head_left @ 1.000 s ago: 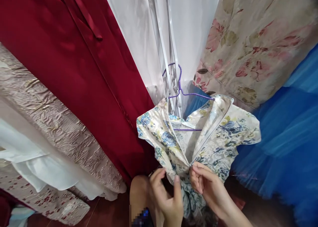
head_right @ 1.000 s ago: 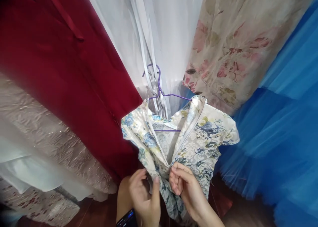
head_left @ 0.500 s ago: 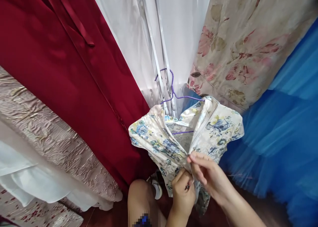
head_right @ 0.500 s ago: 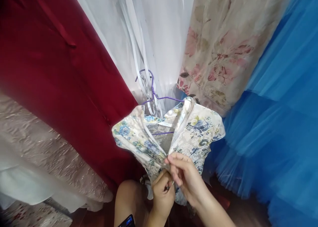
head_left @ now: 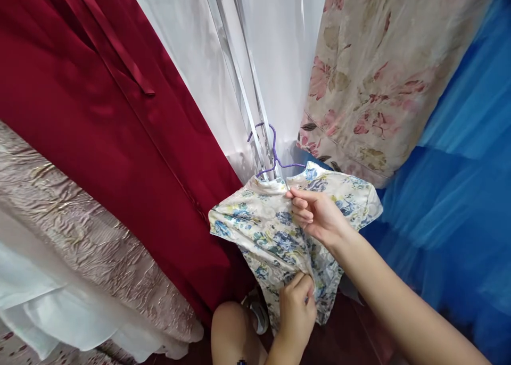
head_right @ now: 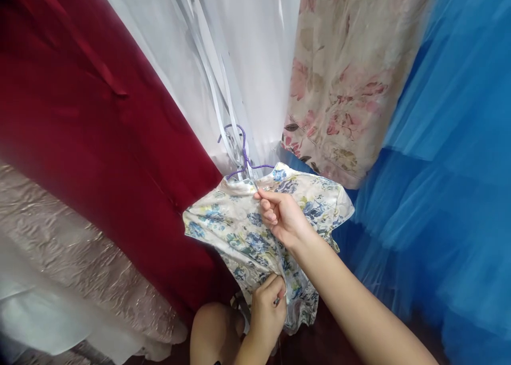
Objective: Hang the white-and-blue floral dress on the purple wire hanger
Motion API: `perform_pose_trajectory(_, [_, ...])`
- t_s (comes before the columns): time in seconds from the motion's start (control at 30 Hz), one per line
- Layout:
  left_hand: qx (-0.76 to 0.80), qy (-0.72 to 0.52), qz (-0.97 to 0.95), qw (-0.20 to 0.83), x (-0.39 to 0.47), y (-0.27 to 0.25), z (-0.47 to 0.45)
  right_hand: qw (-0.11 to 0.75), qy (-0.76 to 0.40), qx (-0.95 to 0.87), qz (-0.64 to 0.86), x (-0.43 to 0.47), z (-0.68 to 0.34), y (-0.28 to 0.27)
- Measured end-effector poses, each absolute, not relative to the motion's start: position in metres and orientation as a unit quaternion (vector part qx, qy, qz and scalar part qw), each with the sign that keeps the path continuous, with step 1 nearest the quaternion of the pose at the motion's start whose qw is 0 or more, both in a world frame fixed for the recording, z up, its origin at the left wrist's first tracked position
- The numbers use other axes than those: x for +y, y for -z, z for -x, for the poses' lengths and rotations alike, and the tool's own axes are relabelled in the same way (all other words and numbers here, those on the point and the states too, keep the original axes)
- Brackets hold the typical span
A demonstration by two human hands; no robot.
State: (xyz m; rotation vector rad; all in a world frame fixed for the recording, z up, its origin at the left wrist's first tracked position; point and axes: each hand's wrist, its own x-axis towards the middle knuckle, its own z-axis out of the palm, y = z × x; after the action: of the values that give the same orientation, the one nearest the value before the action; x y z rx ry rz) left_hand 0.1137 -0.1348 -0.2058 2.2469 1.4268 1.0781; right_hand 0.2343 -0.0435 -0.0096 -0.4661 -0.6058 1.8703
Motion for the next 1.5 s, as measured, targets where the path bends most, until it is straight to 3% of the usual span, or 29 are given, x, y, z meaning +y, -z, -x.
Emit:
perform_pose_trajectory(0.33, [0.487,-0.418,-0.743,0.19,-0.132,0.223,-0.132,0.614,-0.661,-0.369,0.224,-0.058,-0.236,0.004])
perform_pose_trajectory(0.47, [0.448,-0.486,-0.719,0.215,-0.128,0.174,-0.128,0.629,-0.618,-0.41,0.233,-0.062,-0.236,0.015])
perform_pose_trajectory(0.6, [0.39,-0.622,-0.658,0.167,-0.102,0.092,-0.115,0.633,-0.588,-0.438,0.251,-0.069,-0.24,0.02])
perform_pose_trajectory(0.77, [0.384,-0.56,-0.713,0.173,-0.068,0.02,-0.109,0.627,-0.54,-0.509,0.237,-0.073,-0.249,0.019])
perform_pose_trajectory(0.87, [0.38,-0.571,-0.715,0.135,-0.065,0.008,-0.115,0.625,-0.519,-0.537,0.226,-0.068,-0.25,0.022])
perform_pose_trajectory(1.07, [0.327,-0.678,-0.634,0.179,-0.065,-0.006,-0.116,0.631,-0.544,-0.511,0.211,-0.057,-0.242,0.05])
perform_pose_trajectory(1.3, [0.289,-0.835,-0.446,0.144,-0.033,-0.016,-0.049,0.59,-0.574,-0.499,0.269,-0.076,-0.252,0.085])
perform_pose_trajectory(1.37, [0.304,-0.853,-0.378,0.192,-0.027,-0.004,-0.026,0.582,-0.578,-0.503,0.274,-0.083,-0.256,0.089])
perform_pose_trajectory(1.5, [0.319,-0.857,-0.136,0.382,-0.02,0.03,0.009,0.555,-0.597,-0.505,0.284,-0.092,-0.255,0.095])
